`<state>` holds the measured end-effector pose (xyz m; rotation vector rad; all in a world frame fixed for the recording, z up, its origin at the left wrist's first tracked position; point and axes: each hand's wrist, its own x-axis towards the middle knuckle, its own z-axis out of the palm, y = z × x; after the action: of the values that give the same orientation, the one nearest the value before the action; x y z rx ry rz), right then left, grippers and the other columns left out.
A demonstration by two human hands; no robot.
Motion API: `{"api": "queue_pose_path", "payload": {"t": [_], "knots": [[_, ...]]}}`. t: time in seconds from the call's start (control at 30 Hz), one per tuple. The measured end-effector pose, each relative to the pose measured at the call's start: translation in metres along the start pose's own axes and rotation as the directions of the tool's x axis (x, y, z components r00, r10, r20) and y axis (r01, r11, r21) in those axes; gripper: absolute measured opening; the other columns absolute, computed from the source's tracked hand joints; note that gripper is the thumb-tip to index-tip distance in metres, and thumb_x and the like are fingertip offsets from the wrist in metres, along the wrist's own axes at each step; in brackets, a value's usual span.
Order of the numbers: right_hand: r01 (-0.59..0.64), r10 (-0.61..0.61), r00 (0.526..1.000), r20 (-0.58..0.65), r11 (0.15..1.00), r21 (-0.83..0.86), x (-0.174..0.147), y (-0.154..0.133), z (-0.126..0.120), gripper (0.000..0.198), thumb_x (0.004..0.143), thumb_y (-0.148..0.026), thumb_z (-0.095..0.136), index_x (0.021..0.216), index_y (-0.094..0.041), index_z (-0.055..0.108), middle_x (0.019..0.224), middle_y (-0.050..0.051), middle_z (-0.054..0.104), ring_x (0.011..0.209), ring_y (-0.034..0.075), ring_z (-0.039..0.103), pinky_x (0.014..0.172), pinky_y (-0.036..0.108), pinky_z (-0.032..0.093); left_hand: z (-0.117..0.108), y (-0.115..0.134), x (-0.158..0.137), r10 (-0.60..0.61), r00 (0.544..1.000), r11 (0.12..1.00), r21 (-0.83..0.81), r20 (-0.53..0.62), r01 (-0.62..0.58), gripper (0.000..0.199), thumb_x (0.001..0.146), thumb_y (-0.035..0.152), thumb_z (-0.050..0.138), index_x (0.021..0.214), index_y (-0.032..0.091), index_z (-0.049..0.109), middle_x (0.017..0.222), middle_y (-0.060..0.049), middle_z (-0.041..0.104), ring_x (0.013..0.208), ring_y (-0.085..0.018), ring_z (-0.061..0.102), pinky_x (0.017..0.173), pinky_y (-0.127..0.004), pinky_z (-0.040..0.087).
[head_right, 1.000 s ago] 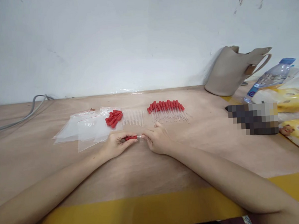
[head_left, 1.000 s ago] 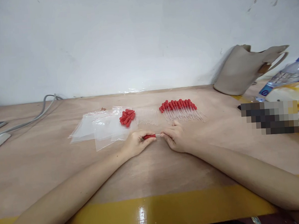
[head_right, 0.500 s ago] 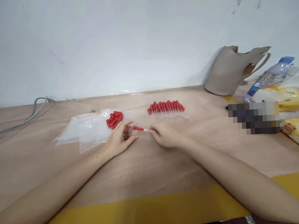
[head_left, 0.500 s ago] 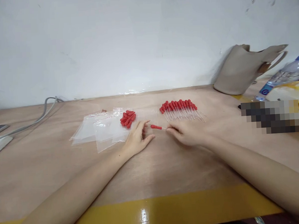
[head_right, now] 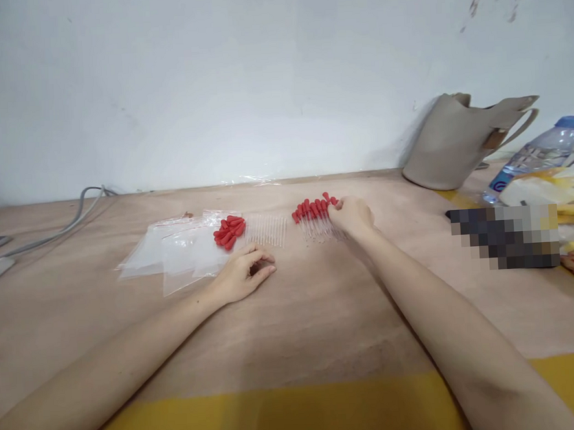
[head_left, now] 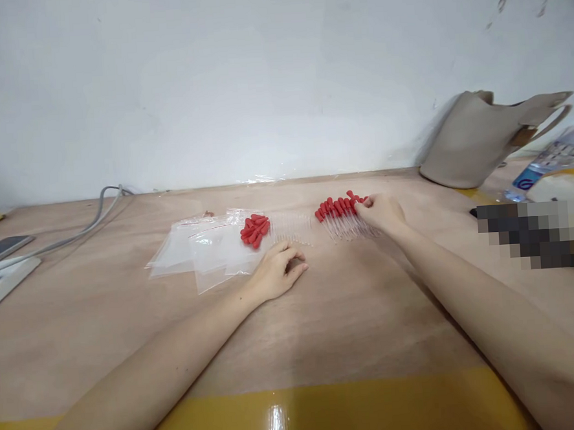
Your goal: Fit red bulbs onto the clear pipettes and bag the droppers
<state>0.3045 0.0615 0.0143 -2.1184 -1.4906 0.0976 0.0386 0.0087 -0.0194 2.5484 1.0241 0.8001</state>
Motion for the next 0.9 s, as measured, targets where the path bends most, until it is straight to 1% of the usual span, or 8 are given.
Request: {"api": "queue_pose_path", "payload": {"t": [0.17, 0.3, 0.43, 0.53, 0.63, 0.7, 0.8, 0.9], "knots": [[0.0, 0.004, 0.999, 0.046, 0.996, -0.088, -0.006, 0.008, 0.005, 0.026, 0.073, -0.04, 0.051, 0.06, -0.019, 0.059, 0.073, 0.009, 0.064, 0.072, 0.023, 0.059, 0.06, 0.031, 0.038, 0.001, 0.0, 0.0, 0.004, 1.0, 1.0, 0.01, 0.006, -0.004, 0.014, 0.082, 0.026, 0.054, 0.088, 0.016, 0.061, 0.085, -0.006, 0.055, 0.076, -0.016, 0.054, 0.068, -0.029, 0.046], [0.073, -0.074, 0.997, -0.007, 0.993, -0.098, -0.012, 0.002, 0.007, 0.024, 0.074, -0.039, 0.05, 0.066, -0.018, 0.059, 0.072, 0.008, 0.063, 0.072, 0.023, 0.058, 0.064, 0.033, 0.038, 0.0, 0.0, 0.0, 0.016, 1.0, 1.0, 0.01, 0.007, -0.016, 0.015, 0.082, 0.026, 0.052, 0.089, 0.016, 0.06, 0.085, -0.006, 0.056, 0.076, -0.016, 0.054, 0.069, -0.03, 0.046], [0.233, -0.236, 0.968, -0.089, 0.972, -0.042, -0.033, -0.017, 0.02, 0.023, 0.077, -0.039, 0.048, 0.067, -0.02, 0.058, 0.069, 0.003, 0.064, 0.07, 0.02, 0.058, 0.075, 0.036, 0.034, -0.001, 0.0, 0.0, 0.015, 1.0, 1.0, 0.021, 0.008, -0.015, 0.015, 0.083, 0.027, 0.052, 0.088, 0.016, 0.06, 0.085, -0.005, 0.056, 0.075, -0.016, 0.054, 0.069, -0.03, 0.045], [0.339, -0.34, 0.94, -0.036, 0.94, -0.03, -0.051, -0.039, 0.035, 0.029, 0.08, -0.042, 0.045, 0.068, -0.021, 0.06, 0.072, 0.003, 0.066, 0.073, 0.02, 0.058, 0.079, 0.038, 0.029, 0.0, 0.0, 0.0, 0.022, 1.0, 0.999, 0.034, 0.007, -0.023, 0.015, 0.083, 0.027, 0.052, 0.088, 0.016, 0.06, 0.085, -0.005, 0.056, 0.075, -0.016, 0.054, 0.07, -0.029, 0.045], [0.35, -0.352, 0.936, 0.005, 0.931, -0.103, -0.057, -0.059, 0.048, 0.031, 0.081, -0.043, 0.044, 0.074, -0.02, 0.063, 0.075, 0.007, 0.066, 0.079, 0.023, 0.058, 0.08, 0.039, 0.026, 0.002, 0.0, 0.0, 0.034, 0.999, 0.998, 0.046, 0.006, -0.035, 0.015, 0.083, 0.027, 0.052, 0.088, 0.016, 0.06, 0.084, -0.005, 0.056, 0.075, -0.016, 0.054, 0.07, -0.029, 0.045], [0.323, -0.319, 0.946, 0.05, 0.932, -0.165, -0.054, -0.067, 0.052, 0.031, 0.081, -0.041, 0.044, 0.077, -0.018, 0.064, 0.077, 0.009, 0.066, 0.081, 0.025, 0.058, 0.079, 0.04, 0.026, 0.002, 0.001, 0.0, 0.049, 0.999, 0.996, 0.069, 0.001, -0.049, 0.014, 0.083, 0.025, 0.052, 0.088, 0.016, 0.06, 0.083, -0.005, 0.056, 0.075, -0.016, 0.054, 0.071, -0.029, 0.045], [0.27, -0.244, 0.96, 0.139, 0.939, -0.214, -0.048, -0.071, 0.051, 0.031, 0.081, -0.037, 0.042, 0.079, -0.017, 0.065, 0.076, 0.011, 0.066, 0.079, 0.026, 0.059, 0.077, 0.04, 0.028, -0.005, -0.002, 0.001, 0.089, 0.991, 0.971, 0.232, -0.099, -0.064, 0.015, 0.085, 0.022, 0.047, 0.087, 0.015, 0.059, 0.084, -0.007, 0.056, 0.08, -0.018, 0.052, 0.074, -0.031, 0.045], [0.241, -0.194, 0.958, 0.212, 0.943, -0.229, -0.042, -0.074, 0.047, 0.029, 0.081, -0.035, 0.043, 0.081, -0.016, 0.066, 0.077, 0.012, 0.066, 0.078, 0.026, 0.06, 0.076, 0.04, 0.029, -0.02, -0.011, 0.002, 0.1, 0.971, 0.853, 0.521, -0.218, 0.029, 0.021, 0.087, 0.02, 0.041, 0.086, 0.013, 0.06, 0.086, -0.011, 0.056, 0.086, -0.024, 0.05, 0.078, -0.037, 0.043]]}}
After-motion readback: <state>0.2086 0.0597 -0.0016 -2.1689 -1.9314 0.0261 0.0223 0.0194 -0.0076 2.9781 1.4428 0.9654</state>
